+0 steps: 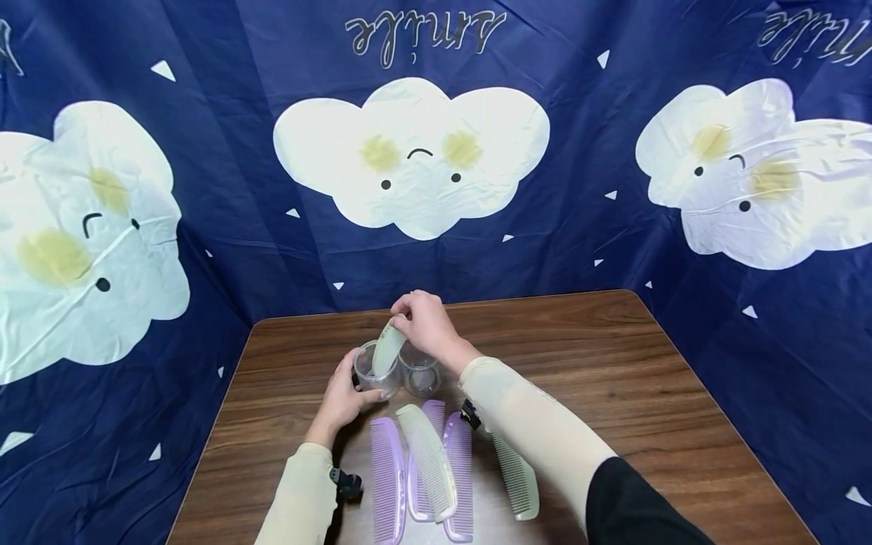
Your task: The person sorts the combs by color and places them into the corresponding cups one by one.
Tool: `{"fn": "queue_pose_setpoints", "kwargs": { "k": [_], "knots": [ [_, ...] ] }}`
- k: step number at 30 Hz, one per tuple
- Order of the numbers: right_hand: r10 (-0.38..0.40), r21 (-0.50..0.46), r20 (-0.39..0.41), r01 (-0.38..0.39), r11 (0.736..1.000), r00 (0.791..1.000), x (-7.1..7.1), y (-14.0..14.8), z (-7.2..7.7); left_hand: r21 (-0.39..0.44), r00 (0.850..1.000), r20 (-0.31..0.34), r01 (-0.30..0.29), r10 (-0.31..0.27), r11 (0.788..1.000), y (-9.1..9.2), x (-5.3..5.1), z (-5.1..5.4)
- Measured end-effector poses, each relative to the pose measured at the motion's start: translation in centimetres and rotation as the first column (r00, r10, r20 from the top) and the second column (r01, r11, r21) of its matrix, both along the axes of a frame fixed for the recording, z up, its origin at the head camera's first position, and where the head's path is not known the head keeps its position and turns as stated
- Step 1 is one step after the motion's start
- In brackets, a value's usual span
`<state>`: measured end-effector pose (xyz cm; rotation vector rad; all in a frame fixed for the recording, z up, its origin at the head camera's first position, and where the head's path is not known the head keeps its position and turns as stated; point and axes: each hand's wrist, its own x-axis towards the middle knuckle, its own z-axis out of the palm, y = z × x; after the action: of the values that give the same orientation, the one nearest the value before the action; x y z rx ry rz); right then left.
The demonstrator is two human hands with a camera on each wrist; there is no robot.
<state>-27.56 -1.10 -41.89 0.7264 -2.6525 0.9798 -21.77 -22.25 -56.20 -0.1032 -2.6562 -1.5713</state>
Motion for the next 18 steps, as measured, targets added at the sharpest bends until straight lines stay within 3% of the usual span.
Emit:
{"fn": "queue_pose_setpoints", "kwargs": {
  "k": [18],
  "knots": [
    [-0.023,0.014,0.043,0.023,1.000,0.999,-0.3,-0.8,-1.1,-0.002,1.000,0.003,0.005,-0.005,1.000,0.0,-0.1,0.0]
  ]
}}
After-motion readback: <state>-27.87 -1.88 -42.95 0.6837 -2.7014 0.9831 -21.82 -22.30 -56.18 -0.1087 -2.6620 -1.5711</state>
